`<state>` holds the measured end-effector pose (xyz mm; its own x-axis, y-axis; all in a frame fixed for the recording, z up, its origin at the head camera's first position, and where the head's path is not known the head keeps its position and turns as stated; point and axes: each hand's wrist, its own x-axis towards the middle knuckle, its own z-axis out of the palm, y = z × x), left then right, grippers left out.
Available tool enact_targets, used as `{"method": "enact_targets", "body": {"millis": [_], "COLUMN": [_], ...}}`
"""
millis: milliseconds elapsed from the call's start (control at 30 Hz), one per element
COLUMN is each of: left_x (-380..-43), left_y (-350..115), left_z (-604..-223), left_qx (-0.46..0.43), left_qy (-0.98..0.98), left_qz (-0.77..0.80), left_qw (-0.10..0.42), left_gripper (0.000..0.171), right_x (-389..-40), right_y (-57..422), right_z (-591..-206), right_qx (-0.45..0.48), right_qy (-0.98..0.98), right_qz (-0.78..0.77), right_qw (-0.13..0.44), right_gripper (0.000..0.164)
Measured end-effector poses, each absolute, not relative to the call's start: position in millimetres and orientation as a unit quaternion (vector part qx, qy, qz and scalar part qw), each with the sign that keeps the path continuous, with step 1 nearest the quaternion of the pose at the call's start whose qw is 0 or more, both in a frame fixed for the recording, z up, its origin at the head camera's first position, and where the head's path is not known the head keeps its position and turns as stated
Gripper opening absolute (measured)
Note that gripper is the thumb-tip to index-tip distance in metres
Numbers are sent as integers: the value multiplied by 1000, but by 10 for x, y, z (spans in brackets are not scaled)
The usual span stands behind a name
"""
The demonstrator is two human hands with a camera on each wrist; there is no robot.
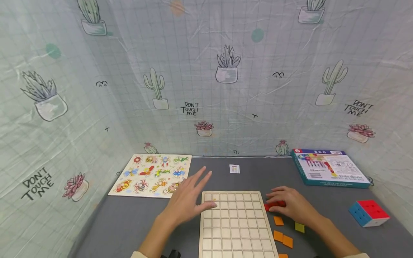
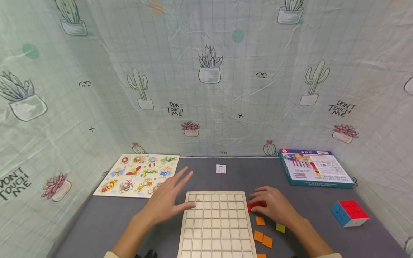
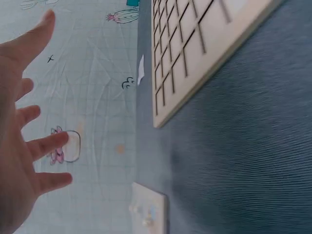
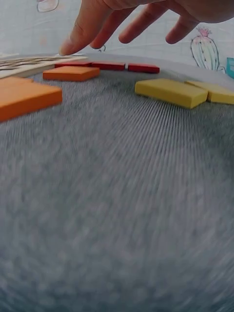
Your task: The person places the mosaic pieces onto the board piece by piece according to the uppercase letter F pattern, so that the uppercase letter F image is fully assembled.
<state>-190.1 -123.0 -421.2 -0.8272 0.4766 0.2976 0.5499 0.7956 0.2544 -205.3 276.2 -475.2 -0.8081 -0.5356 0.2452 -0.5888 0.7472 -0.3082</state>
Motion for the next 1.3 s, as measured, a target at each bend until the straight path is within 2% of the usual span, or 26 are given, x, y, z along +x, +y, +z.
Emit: {"method": "enact_targets", "body": {"millis": [300,567,767,1133,1300], "left_x": [-1702,-1569,-1526,-1498,-1498], "left_y": [-1334,-1408,-1423,-1450,-1448], "left_z": [-4455,-4595,-4653,-4709,-4728], "left_qx": [-260,-269,-260,-255,-255], "left_qy": [-946,-944,-944,-942,-943], "left_qz": [-187,-190,-196,-189,-186], "left_qw": [43,-12,-61,-105,-108], "left_gripper": [93,86,83,76,75], "right_x": [-2042,-2051,-2056,-2045,-2025], "right_y": [2767,2767,2742,2737,2743], "right_z": [-4812,-4846,-4836,-4861,-4861], "right_qx": [303,317,310,316,306], "right_qy": [-935,-929,-933,-928,-929], "right_qz": [175,162,158,174,186], "right_qw": [63,98,89,97,93], "right_gripper": [20,23,24,22,23]}}
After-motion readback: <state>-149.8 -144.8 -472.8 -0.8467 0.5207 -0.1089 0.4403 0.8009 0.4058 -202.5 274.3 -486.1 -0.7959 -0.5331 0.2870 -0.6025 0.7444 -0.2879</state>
